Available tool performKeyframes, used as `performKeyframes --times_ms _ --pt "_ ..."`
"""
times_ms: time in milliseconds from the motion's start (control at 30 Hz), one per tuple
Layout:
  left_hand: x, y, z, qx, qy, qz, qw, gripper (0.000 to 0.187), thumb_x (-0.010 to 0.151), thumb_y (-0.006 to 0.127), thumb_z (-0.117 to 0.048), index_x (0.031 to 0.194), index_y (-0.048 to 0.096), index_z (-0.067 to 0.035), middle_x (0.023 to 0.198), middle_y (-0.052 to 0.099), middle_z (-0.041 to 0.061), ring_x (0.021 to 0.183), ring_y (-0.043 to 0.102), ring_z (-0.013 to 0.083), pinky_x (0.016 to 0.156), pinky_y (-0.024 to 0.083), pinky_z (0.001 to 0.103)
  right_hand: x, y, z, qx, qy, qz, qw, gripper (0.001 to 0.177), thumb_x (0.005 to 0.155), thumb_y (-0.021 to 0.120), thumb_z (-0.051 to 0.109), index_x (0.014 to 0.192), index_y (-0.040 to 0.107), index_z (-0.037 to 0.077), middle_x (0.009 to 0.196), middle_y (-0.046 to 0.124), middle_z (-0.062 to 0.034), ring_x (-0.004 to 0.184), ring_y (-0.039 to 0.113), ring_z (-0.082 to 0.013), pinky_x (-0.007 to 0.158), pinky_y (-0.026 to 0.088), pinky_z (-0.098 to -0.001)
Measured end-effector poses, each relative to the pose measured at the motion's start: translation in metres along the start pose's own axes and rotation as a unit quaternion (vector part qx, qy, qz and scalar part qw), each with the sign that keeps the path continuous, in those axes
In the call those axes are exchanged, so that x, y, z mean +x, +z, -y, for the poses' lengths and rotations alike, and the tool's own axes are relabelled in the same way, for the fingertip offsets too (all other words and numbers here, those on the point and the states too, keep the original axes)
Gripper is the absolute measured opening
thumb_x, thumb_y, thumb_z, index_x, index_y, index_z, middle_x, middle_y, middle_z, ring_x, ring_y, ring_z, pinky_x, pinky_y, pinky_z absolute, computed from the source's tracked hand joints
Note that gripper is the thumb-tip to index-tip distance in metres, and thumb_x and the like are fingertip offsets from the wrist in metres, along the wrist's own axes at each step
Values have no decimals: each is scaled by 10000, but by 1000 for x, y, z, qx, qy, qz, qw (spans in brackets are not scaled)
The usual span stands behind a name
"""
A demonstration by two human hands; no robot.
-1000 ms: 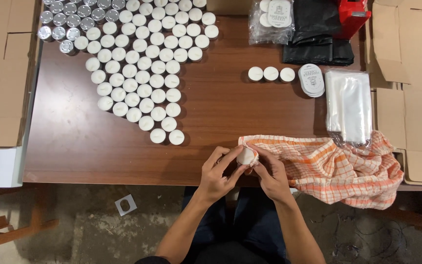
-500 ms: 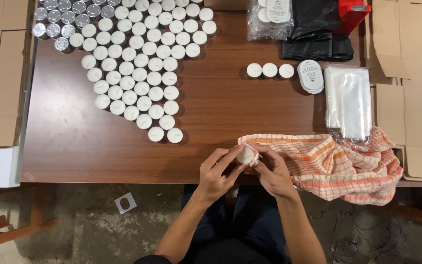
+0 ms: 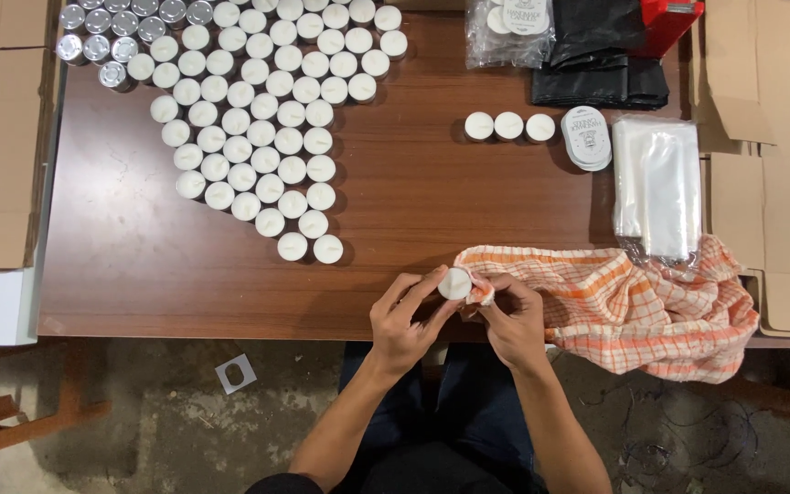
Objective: Cleaning tea light candles with a cloth and placing them into small plastic bags for packaging.
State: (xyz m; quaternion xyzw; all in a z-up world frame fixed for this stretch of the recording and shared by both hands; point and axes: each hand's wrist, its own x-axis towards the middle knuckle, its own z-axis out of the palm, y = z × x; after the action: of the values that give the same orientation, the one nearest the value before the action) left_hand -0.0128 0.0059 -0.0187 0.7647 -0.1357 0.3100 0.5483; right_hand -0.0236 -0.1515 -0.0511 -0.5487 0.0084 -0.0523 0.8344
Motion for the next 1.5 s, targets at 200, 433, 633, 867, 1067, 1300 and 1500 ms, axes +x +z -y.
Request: performKeyframes --times_ms 200,433,633,867,1067,1300,1500 --pt "2 0 -2 11 10 -9 1000 357 775 878 -73 1112 781 -9 824 704 88 754 755 220 669 640 306 2 10 13 7 6 20 1000 80 903 696 -44 909 632 -92 843 672 -180 790 645 -195 726 569 -379" --pt "15 -2 -6 -27 44 22 998 337 834 830 -113 1146 764 -6 894 687 105 950 724 328 843 625 416 1 -38 -23 167 124 106 972 425 941 492 -102 1365 499 -121 1214 636 -270 1089 668 -359 899 571 -544" --pt "9 0 -3 -42 29 50 997 339 846 838 -214 1142 772 -63 1026 686 73 1087 638 334 993 537 444 2 -53 -33 244 167 133 946 562 904 479 -49 1443 356 -157 1297 568 -353 1163 633 -396 951 532 -565" --pt "6 7 -1 -50 29 97 994 366 871 804 -249 1201 748 -101 1121 625 74 1116 560 325 1048 477 447 14 -30 -8 317 171 118 925 323 806 567 -11 1105 446 -12 903 636 -186 774 667 -249 634 558 -350" --pt "11 6 -7 -62 19 94 993 361 847 829 -241 1167 756 -90 1116 638 76 1075 592 299 992 525 421 20 -4 13 343 170 118 916 266 828 656 45 979 437 54 773 637 -139 673 651 -204 556 527 -278" --pt "4 7 -1 -48 17 88 995 356 845 819 -168 1184 759 -77 1055 629 93 960 624 290 894 564 412 12 -27 -8 310 144 110 933 226 882 591 0 1060 454 22 936 674 -184 836 689 -266 689 573 -360" --pt "6 -1 -7 -67 14 104 992 346 858 807 -170 1184 755 -66 1020 596 91 920 596 274 871 554 395 8 -18 5 289 150 137 936 365 825 615 -2 1145 442 -36 995 661 -259 845 686 -294 690 582 -397"
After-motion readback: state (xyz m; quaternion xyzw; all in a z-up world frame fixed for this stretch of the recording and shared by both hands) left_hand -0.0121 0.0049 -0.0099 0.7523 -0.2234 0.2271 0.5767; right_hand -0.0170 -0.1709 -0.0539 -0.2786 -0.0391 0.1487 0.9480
